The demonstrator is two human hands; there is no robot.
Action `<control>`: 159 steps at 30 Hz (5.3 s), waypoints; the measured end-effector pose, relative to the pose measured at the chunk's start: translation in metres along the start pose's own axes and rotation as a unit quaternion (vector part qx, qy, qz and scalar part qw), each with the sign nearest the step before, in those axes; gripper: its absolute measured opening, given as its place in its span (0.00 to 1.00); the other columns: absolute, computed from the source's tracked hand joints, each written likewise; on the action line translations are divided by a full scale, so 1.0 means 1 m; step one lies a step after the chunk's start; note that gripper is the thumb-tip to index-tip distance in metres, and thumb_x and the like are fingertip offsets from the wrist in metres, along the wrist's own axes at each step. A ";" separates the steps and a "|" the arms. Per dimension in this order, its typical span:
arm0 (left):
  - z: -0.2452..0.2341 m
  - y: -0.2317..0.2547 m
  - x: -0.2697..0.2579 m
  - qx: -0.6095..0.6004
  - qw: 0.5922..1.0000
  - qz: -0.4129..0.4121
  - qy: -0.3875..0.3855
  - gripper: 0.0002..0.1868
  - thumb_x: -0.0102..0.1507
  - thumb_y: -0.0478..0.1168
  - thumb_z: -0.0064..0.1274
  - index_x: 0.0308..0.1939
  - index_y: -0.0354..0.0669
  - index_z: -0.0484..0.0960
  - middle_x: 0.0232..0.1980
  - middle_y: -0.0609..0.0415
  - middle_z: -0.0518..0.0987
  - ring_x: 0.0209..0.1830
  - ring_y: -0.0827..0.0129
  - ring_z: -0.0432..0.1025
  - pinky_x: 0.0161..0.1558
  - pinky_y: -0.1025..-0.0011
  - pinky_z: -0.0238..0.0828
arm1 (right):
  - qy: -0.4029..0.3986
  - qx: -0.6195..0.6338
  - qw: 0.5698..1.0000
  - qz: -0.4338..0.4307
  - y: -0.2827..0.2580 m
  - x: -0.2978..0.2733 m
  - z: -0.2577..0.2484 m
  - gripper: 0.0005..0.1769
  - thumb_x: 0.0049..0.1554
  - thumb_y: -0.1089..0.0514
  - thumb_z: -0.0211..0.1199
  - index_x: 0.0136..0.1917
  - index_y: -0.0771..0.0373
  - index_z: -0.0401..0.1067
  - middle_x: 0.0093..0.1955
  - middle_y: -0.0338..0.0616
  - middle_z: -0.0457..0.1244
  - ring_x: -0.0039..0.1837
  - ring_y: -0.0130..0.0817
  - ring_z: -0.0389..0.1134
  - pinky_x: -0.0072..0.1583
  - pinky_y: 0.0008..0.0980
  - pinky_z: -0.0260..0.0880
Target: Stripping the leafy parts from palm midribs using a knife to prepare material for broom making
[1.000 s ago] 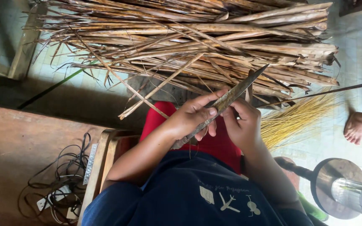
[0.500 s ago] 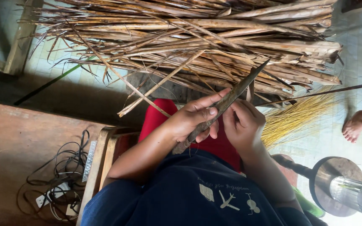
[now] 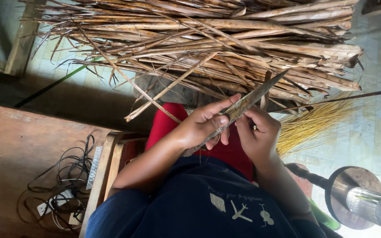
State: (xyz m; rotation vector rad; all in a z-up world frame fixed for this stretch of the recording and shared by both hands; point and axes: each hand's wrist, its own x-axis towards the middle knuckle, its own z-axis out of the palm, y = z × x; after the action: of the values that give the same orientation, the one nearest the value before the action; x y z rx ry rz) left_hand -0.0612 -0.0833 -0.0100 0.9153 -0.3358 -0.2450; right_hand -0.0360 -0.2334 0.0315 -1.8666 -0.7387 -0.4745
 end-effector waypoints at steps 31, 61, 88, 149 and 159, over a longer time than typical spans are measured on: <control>-0.072 0.014 -0.010 -0.015 0.965 0.182 0.189 0.21 0.65 0.33 0.38 0.63 0.36 0.60 0.20 0.33 0.72 0.06 0.65 0.65 0.07 0.81 0.58 | -0.117 0.103 0.980 0.127 0.023 -0.019 0.013 0.05 0.53 0.73 0.57 0.44 0.73 0.72 0.39 0.55 0.66 0.33 0.32 0.66 0.36 0.28 0.65; -0.031 0.000 -0.002 -0.008 0.999 0.048 0.003 0.29 0.64 0.34 0.37 0.69 0.43 0.51 0.18 0.41 0.73 0.10 0.67 0.69 0.13 0.81 0.66 | -0.007 0.067 0.987 0.149 0.052 -0.031 -0.002 0.06 0.54 0.72 0.57 0.47 0.72 0.72 0.42 0.55 0.66 0.34 0.30 0.64 0.37 0.26 0.65; -0.040 0.043 -0.012 0.024 0.998 0.060 0.002 0.28 0.66 0.37 0.38 0.69 0.42 0.50 0.23 0.48 0.74 0.14 0.74 0.65 0.19 0.80 0.63 | -0.061 0.009 0.988 0.141 0.035 -0.046 -0.030 0.08 0.55 0.66 0.57 0.48 0.70 0.72 0.37 0.46 0.66 0.35 0.29 0.67 0.37 0.21 0.67; -0.027 0.043 -0.016 0.034 0.993 0.116 0.005 0.31 0.62 0.36 0.42 0.69 0.40 0.50 0.21 0.42 0.74 0.13 0.69 0.70 0.12 0.82 0.67 | 0.000 0.105 0.977 0.187 0.053 -0.053 -0.025 0.07 0.53 0.71 0.57 0.46 0.72 0.72 0.34 0.57 0.63 0.29 0.29 0.59 0.32 0.24 0.58; -0.014 0.014 -0.006 -0.023 0.999 0.039 -0.005 0.25 0.65 0.33 0.36 0.67 0.38 0.55 0.18 0.43 0.71 0.10 0.71 0.65 0.12 0.86 0.62 | 0.026 -0.038 0.999 -0.016 0.035 -0.041 -0.018 0.06 0.51 0.73 0.61 0.44 0.72 0.75 0.35 0.55 0.65 0.29 0.41 0.63 0.29 0.29 0.59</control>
State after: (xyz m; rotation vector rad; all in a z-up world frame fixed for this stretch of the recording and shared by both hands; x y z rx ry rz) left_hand -0.0605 -0.0627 -0.0072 0.8545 -0.3720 -0.1849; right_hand -0.0421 -0.2714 -0.0110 -1.9075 -0.7254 -0.5756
